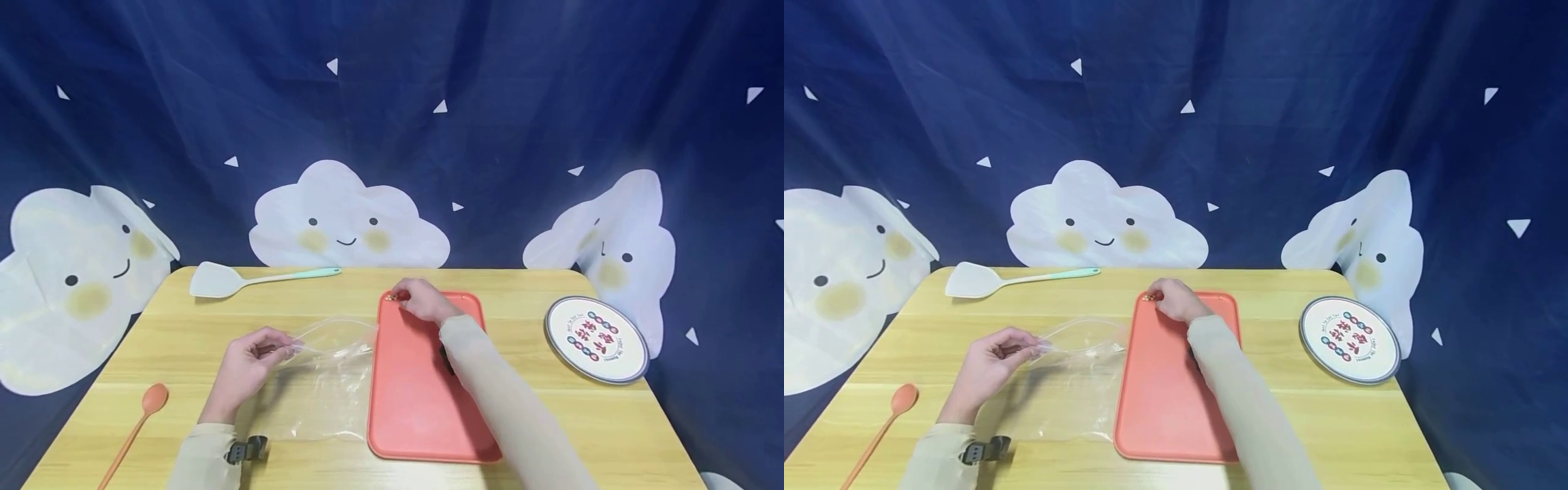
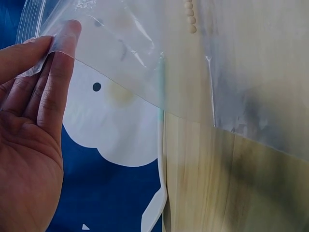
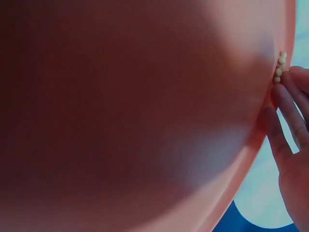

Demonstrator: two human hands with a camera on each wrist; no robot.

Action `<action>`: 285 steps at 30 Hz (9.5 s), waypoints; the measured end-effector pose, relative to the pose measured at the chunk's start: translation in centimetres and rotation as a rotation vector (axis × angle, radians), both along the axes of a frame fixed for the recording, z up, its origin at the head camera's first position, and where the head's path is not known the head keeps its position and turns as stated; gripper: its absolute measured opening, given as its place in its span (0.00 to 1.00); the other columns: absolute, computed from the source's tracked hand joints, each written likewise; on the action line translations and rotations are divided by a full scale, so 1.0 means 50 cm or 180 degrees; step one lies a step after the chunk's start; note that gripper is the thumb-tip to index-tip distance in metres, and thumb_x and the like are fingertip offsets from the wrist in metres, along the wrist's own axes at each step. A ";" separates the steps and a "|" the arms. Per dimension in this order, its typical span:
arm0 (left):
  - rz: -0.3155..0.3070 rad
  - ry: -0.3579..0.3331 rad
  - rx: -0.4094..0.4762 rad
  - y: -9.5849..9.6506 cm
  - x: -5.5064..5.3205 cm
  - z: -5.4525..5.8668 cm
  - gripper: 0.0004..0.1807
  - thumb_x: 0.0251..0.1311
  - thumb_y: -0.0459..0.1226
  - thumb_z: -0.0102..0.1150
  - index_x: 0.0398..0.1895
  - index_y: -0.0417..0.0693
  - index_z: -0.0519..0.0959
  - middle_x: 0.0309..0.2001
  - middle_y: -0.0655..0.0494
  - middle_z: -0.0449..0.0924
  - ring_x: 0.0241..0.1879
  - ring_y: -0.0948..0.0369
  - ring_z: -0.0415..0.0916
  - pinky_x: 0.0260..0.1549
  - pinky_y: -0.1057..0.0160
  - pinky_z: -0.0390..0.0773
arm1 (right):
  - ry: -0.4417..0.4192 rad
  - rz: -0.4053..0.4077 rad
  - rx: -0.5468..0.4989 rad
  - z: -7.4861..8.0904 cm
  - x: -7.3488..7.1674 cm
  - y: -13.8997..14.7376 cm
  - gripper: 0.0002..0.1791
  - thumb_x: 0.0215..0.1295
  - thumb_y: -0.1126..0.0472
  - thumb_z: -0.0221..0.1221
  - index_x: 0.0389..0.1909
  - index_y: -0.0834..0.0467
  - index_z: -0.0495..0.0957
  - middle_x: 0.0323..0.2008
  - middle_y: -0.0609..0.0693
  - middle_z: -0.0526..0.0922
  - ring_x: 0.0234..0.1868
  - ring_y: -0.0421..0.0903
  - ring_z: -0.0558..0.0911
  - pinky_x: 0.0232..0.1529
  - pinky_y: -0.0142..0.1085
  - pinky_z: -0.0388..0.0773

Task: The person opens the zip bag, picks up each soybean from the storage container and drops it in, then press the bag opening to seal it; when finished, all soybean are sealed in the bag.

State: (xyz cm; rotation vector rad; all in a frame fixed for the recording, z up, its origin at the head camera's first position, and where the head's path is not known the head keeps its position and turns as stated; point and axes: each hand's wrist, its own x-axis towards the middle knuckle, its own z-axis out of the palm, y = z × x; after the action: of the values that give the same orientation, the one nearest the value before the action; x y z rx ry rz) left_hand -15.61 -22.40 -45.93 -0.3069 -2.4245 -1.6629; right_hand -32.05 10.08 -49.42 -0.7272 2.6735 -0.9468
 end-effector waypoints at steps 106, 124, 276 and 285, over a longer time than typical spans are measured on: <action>0.0106 0.0392 -0.0417 0.005 -0.004 -0.002 0.12 0.56 0.21 0.63 0.34 0.46 0.86 0.34 0.56 0.87 0.29 0.65 0.80 0.24 0.71 0.77 | 0.0550 -0.0171 -0.1574 0.134 0.191 -0.052 0.08 0.67 0.66 0.60 0.42 0.53 0.83 0.40 0.42 0.81 0.43 0.39 0.79 0.43 0.42 0.79; -0.0096 0.0573 -0.0115 0.000 0.001 0.007 0.14 0.53 0.17 0.62 0.31 0.44 0.85 0.37 0.49 0.87 0.36 0.61 0.84 0.29 0.71 0.79 | -0.0097 -0.0618 -0.0605 0.027 0.068 0.045 0.11 0.61 0.71 0.64 0.45 0.63 0.82 0.44 0.52 0.81 0.49 0.50 0.80 0.53 0.43 0.76; -0.0130 0.0225 0.0049 0.011 0.006 -0.006 0.10 0.56 0.23 0.65 0.33 0.46 0.86 0.37 0.53 0.87 0.39 0.59 0.84 0.37 0.68 0.82 | 0.0645 -0.0042 0.0787 -0.001 0.003 -0.035 0.08 0.60 0.66 0.65 0.39 0.54 0.84 0.37 0.47 0.78 0.43 0.47 0.78 0.49 0.39 0.76; -0.0150 0.0293 0.0029 0.010 0.006 -0.007 0.10 0.55 0.22 0.65 0.34 0.44 0.86 0.37 0.51 0.87 0.39 0.61 0.84 0.37 0.69 0.81 | 0.0596 0.0041 0.0784 0.004 0.004 -0.034 0.05 0.62 0.67 0.64 0.35 0.54 0.83 0.35 0.46 0.76 0.41 0.47 0.78 0.46 0.39 0.77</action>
State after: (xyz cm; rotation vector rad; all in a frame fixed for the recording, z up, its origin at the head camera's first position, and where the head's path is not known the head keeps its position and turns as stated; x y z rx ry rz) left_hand -15.32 -21.89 -46.26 -0.4324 -2.3598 -1.6402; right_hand -31.84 8.39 -49.20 -0.8104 2.8721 -0.5550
